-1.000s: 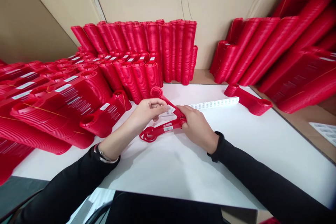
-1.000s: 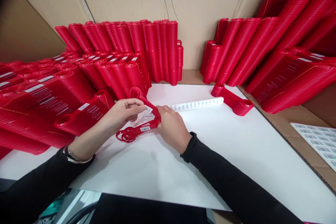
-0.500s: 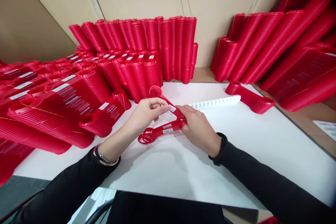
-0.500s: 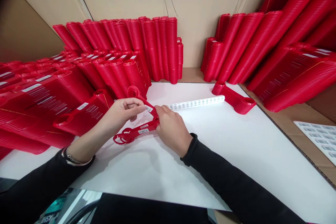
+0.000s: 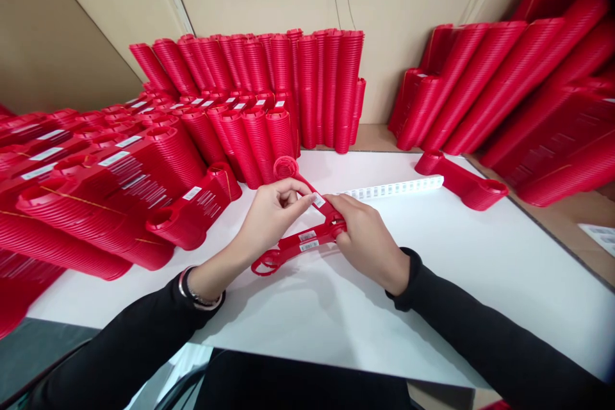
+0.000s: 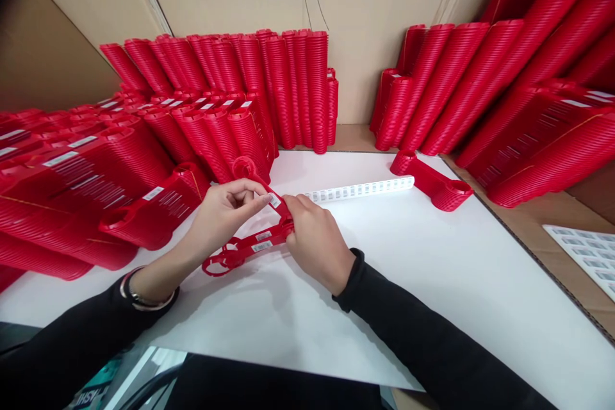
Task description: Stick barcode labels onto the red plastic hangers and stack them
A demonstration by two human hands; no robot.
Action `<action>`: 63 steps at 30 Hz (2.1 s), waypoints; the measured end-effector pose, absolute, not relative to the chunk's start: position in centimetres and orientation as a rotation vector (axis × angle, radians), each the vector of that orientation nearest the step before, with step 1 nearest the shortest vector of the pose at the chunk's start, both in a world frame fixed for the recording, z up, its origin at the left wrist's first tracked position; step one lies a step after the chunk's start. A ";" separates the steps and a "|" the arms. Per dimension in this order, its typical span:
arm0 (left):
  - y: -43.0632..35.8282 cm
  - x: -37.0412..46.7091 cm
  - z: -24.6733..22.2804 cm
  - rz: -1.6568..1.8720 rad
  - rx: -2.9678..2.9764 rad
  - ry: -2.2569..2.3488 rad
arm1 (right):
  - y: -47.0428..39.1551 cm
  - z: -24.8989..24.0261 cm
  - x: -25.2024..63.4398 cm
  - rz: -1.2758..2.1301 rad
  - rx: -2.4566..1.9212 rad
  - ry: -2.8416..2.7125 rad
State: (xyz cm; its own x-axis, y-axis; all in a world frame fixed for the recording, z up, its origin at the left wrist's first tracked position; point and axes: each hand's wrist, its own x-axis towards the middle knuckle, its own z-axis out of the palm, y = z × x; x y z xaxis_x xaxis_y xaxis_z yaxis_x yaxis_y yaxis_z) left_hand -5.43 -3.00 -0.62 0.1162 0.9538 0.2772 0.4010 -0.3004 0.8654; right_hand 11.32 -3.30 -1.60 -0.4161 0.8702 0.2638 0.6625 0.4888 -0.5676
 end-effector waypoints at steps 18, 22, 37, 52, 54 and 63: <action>-2.6 -7.1 0.1 1.064 2.358 2.259 | -4.7 -1.4 11.0 0.765 -1.088 -2.115; -3.0 -6.4 -0.2 0.912 2.416 2.165 | -4.4 -1.6 11.2 0.730 -1.120 -2.101; -1.6 -7.1 -2.1 1.298 2.104 1.449 | -3.2 -2.3 13.2 0.677 -1.204 -2.119; -1.5 -4.8 -4.0 0.681 2.554 1.354 | -1.7 -4.2 16.2 0.557 -1.231 -2.132; -1.4 -5.0 -3.8 0.720 2.446 1.381 | -1.8 -4.1 16.4 0.558 -1.213 -2.139; 0.0 -6.4 -3.9 0.750 2.490 1.582 | -2.2 -4.0 16.3 0.626 -1.219 -2.123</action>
State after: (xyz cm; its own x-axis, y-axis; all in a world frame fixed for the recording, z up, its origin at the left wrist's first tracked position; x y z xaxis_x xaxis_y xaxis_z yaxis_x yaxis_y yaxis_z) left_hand -6.43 0.04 -3.93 0.3398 0.8723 0.3517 0.8241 -0.4563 0.3356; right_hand 16.27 -2.21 -3.98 -0.3943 0.8792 0.2673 0.5936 0.4657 -0.6563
